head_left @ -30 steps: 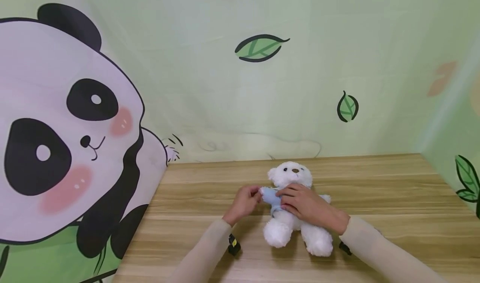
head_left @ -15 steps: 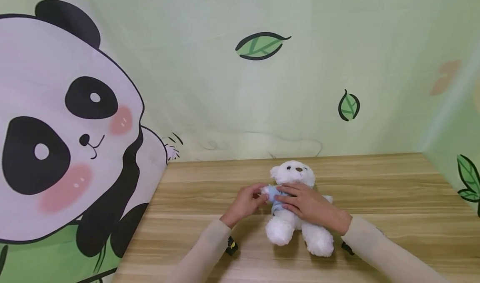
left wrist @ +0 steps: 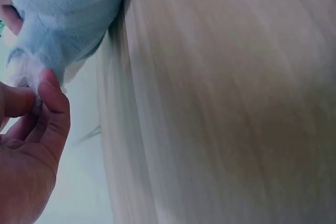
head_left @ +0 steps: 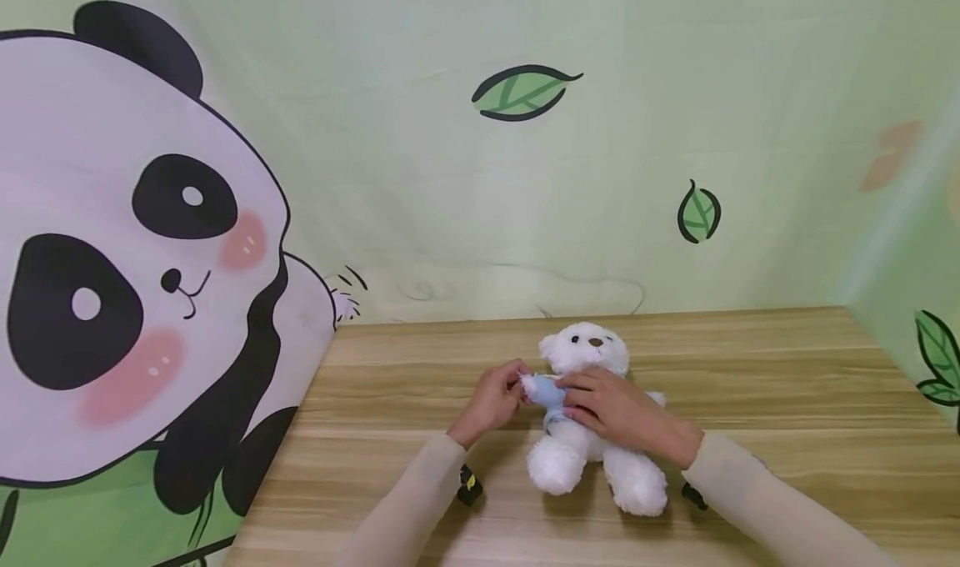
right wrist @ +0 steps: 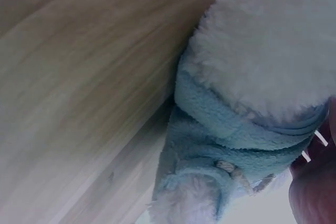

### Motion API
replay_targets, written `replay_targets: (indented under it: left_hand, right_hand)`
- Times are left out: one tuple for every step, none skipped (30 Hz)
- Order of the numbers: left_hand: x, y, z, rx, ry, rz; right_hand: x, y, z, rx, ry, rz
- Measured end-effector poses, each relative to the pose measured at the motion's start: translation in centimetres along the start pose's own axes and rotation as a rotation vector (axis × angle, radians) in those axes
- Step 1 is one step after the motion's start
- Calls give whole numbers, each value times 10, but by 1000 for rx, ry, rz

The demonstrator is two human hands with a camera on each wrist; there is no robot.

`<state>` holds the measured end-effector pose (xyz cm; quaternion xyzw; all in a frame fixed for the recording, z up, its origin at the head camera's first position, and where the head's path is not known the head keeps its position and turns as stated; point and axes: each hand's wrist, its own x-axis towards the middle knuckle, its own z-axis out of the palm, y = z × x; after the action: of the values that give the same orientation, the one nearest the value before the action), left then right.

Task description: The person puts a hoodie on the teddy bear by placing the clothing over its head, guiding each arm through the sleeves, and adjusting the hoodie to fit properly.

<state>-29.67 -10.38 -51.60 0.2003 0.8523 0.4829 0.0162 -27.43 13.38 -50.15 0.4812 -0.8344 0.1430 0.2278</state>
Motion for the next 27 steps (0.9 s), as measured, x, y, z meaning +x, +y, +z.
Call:
replay_targets:
  left_hand:
    - [1,-1,0,-4,-3,3]
    - [1,-2,0,-12,-8,-2]
    - [1,-2,-1,-30,-16,-20]
    - [0,-1,-1,-51,-25,-37]
    - [-1,-1,-2,-71,-37,-59]
    - [-2,0,-2,-91,-51,-85]
    - [-3,1,-3,-101,-65,-104]
    - [-5,3,-3,-113,-78,-122]
    - [-6,5,-4,-108,-84,-129]
    - [-6,6,-4,-96,-87,-127]
    - [-7,6,-3,-85,-88,-120]
    - [-7,8,-3,-77,-81,-111]
    - [-7,8,-2,-64,-71,-94]
    - [-7,8,-1,-60,-59,-78]
    - [-7,8,0,-53,-47,-69]
    - [-7,8,1,-55,-37,-63]
    - [-6,8,2,-59,-27,-58]
    - [-6,8,2,-63,-14,-53]
    - [-5,8,3,-62,-3,-53]
    - [-5,7,4,-69,6,-61]
    - [-4,7,4,-72,19,-70]
    - [-4,7,5,-83,31,-78]
    - [-4,6,5,-103,40,-86]
    - [-4,7,4,-125,43,-101]
    - [-4,7,3,-147,39,-121]
    - [-5,11,1,-151,26,-139]
    - [-5,12,0,-150,13,-148]
  right_hand:
    - [0,0,-1,7,0,3]
    - [0,-1,-1,15,-3,7]
    - [0,-1,-2,21,-9,12]
    - [0,-1,-3,28,-17,18]
    - [0,-1,-3,30,-24,25]
    - [0,-1,-4,33,-34,34]
    - [0,-1,-5,35,-43,42]
    - [0,-1,-5,30,-51,47]
    - [0,-1,-6,25,-55,51]
    - [0,-1,-6,20,-56,53]
    - [0,0,-6,13,-55,53]
    - [0,0,-6,12,-54,50]
    - [1,0,-6,12,-51,44]
    - [1,-1,-6,12,-48,37]
    - [2,-1,-6,13,-46,29]
    - [2,-1,-6,14,-45,23]
    - [3,-1,-6,15,-46,18]
    - [3,-1,-5,18,-45,17]
    - [3,-1,-5,21,-46,18]
    - [3,-1,-5,22,-46,19]
    - [3,-1,-4,23,-47,22]
    - [2,-1,-4,29,-48,27]
    - [2,-1,-4,41,-48,33]
    - [2,0,-5,59,-45,42]
    - [1,0,-5,79,-40,48]
    - [1,0,-6,104,-29,52]
    - [1,-1,-8,139,-30,70]
